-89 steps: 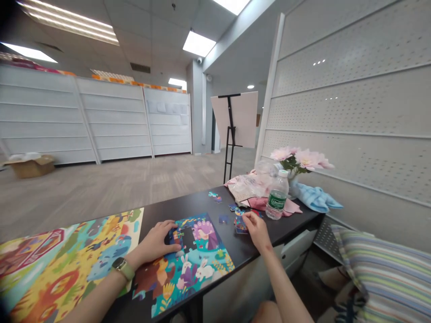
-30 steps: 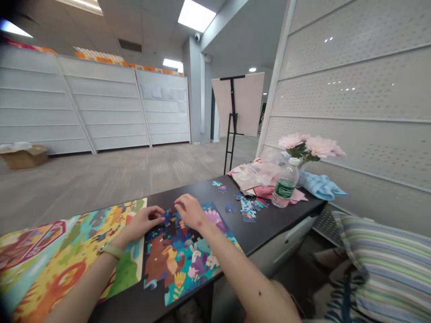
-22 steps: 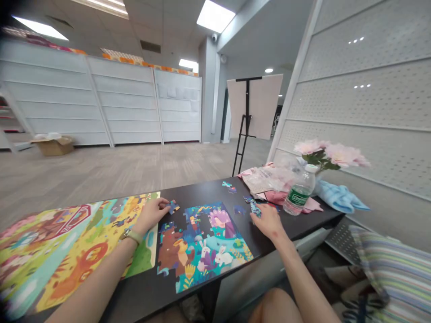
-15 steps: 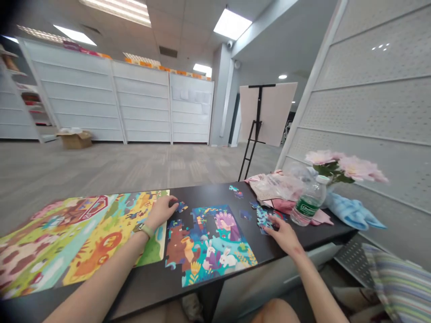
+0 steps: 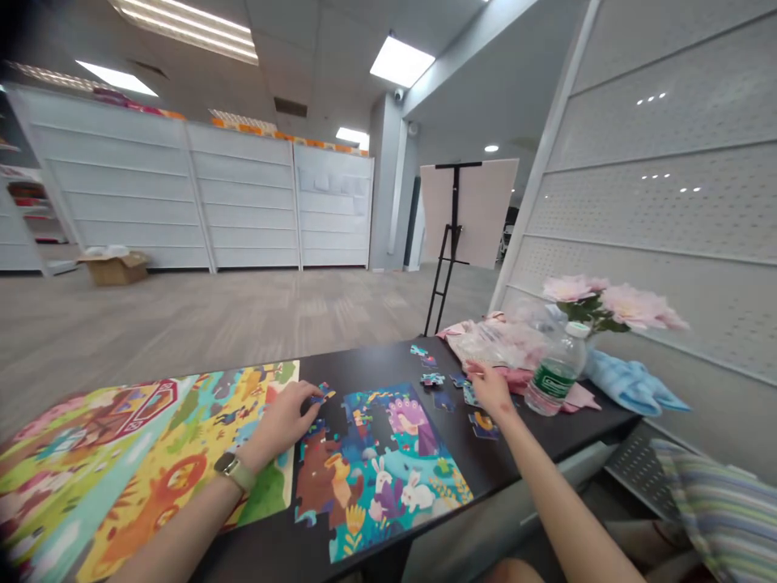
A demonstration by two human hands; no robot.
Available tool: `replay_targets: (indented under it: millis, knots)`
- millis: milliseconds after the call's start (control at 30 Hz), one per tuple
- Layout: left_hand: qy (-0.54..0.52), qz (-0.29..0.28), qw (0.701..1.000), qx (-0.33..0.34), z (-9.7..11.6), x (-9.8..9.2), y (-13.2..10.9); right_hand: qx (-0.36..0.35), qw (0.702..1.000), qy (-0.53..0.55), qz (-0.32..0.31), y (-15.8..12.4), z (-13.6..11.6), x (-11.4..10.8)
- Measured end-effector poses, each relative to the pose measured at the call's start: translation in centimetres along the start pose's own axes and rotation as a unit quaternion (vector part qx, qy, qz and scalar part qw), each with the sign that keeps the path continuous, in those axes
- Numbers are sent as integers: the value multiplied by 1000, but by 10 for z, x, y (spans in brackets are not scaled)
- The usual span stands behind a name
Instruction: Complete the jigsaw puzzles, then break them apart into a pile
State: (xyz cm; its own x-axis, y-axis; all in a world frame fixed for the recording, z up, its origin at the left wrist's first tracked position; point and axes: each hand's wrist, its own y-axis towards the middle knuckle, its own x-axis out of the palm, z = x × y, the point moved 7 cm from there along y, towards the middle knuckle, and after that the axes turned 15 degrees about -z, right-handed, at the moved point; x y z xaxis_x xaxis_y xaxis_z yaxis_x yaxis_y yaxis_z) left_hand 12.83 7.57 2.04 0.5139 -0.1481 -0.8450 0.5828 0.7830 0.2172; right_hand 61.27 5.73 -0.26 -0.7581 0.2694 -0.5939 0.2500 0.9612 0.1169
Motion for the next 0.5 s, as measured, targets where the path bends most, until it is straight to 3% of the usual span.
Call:
replay_targets:
  millis: [200, 367, 500]
  knots:
    - [-5, 4, 1000, 2, -1, -1, 2, 19, 995, -67, -70, 34, 26, -22]
    - [-10, 11, 1000, 4, -1, -1, 3, -1, 988, -122, -94, 34, 35, -31]
    - [-12, 9, 1000, 9, -1, 1, 2, -19, 977, -178, -116, 26, 29, -39]
